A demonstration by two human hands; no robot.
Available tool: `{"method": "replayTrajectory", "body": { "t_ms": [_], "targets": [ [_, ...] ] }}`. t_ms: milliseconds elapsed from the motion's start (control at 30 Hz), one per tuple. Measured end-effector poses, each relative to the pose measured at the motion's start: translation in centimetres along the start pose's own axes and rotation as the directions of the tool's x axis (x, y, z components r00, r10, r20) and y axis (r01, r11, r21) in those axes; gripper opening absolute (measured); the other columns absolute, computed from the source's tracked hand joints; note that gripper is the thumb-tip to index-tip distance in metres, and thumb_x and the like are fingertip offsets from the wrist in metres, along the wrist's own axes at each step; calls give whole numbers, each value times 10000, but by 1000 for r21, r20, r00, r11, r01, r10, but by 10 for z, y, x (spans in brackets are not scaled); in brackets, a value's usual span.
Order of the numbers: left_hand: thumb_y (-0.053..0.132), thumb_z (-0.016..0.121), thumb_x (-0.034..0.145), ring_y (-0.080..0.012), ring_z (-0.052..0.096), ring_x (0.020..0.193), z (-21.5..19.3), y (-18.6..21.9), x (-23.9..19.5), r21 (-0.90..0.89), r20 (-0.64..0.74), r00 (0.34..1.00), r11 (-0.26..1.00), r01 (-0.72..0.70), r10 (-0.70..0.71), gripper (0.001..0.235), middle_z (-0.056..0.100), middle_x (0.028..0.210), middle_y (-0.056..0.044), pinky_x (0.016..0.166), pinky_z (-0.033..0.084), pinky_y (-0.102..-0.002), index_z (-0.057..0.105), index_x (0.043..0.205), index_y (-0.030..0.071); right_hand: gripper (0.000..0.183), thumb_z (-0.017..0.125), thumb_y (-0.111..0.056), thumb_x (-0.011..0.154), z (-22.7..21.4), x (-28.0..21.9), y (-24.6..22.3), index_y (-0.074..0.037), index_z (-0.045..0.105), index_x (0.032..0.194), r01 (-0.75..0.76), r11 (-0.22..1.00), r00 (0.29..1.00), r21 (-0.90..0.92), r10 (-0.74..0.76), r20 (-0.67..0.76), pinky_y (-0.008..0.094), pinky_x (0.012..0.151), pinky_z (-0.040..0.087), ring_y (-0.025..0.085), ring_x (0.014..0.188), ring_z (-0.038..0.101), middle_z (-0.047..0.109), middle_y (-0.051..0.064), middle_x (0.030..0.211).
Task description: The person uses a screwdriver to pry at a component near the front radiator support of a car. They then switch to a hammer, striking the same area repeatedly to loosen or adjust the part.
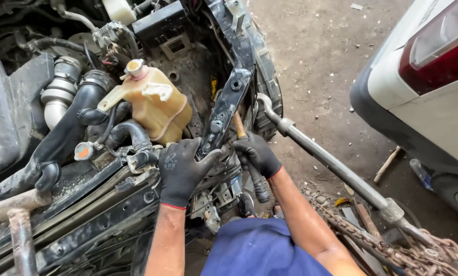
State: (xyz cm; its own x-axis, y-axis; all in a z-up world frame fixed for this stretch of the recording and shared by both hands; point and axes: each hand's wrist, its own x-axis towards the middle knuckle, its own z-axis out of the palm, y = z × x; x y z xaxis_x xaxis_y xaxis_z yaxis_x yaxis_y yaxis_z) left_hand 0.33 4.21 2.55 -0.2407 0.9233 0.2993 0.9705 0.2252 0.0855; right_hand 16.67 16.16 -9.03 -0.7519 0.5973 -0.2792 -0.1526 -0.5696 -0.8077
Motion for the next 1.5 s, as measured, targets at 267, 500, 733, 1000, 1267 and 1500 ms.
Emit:
{"method": "replayTrajectory", "body": {
  "t_ms": [267, 500, 733, 1000, 1267, 1500],
  "targets": [
    [638, 723, 807, -303, 662, 827, 7, -2, 5, 11, 48, 998, 999, 51, -52, 629, 713, 907, -95, 733, 490, -471, 716, 1124, 95, 178, 667, -241, 929, -17, -21, 25, -115, 543, 956, -218, 969, 973, 115, 226, -57, 276, 395, 423, 79, 458, 464, 512, -29, 658],
    [635, 655, 853, -319, 664, 836, 24, 0, 5, 102, 122, 991, 994, 50, -62, 692, 706, 904, -133, 747, 506, -471, 659, 1226, 52, 262, 690, -243, 964, -44, -74, 5, -60, 507, 1001, -203, 974, 966, 100, 216, -140, 276, 400, 397, 91, 459, 455, 487, -9, 656],
    [533, 594, 944, -331, 672, 834, 9, -2, 14, -36, 151, 985, 995, 91, -85, 558, 717, 907, -147, 770, 505, -489, 662, 1194, 39, 326, 647, -157, 926, -58, -102, -4, -24, 536, 1202, -147, 947, 976, 285, 185, -113, 270, 379, 364, 99, 428, 430, 496, 17, 673],
    [415, 510, 1093, -370, 701, 955, 9, 22, 77, -284, -70, 988, 952, 113, -138, 471, 733, 1049, -206, 821, 520, -475, 649, 1236, -11, 394, 699, -82, 850, -85, -69, -119, 42, 513, 1175, -36, 987, 997, 159, 46, -64, 281, 371, 393, 133, 420, 471, 495, 49, 658],
    [427, 536, 1068, -155, 501, 709, 106, 14, 192, -766, 521, 830, 321, 557, -198, 468, 537, 776, -69, 684, 457, -350, 642, 966, -17, 612, 730, -89, 790, -115, -6, -184, 73, 494, 1331, -73, 997, 946, -26, 77, 315, 297, 415, 482, 163, 474, 578, 585, 76, 688],
    [389, 578, 1011, -81, 565, 778, 111, 1, 220, -756, 626, 780, 246, 607, 0, 394, 666, 823, 15, 754, 496, -290, 706, 929, 26, 464, 664, -126, 874, -121, 16, -141, 43, 528, 1284, -371, 881, 904, 294, 271, 330, 292, 331, 407, 124, 397, 461, 488, 22, 608]
  ]
}}
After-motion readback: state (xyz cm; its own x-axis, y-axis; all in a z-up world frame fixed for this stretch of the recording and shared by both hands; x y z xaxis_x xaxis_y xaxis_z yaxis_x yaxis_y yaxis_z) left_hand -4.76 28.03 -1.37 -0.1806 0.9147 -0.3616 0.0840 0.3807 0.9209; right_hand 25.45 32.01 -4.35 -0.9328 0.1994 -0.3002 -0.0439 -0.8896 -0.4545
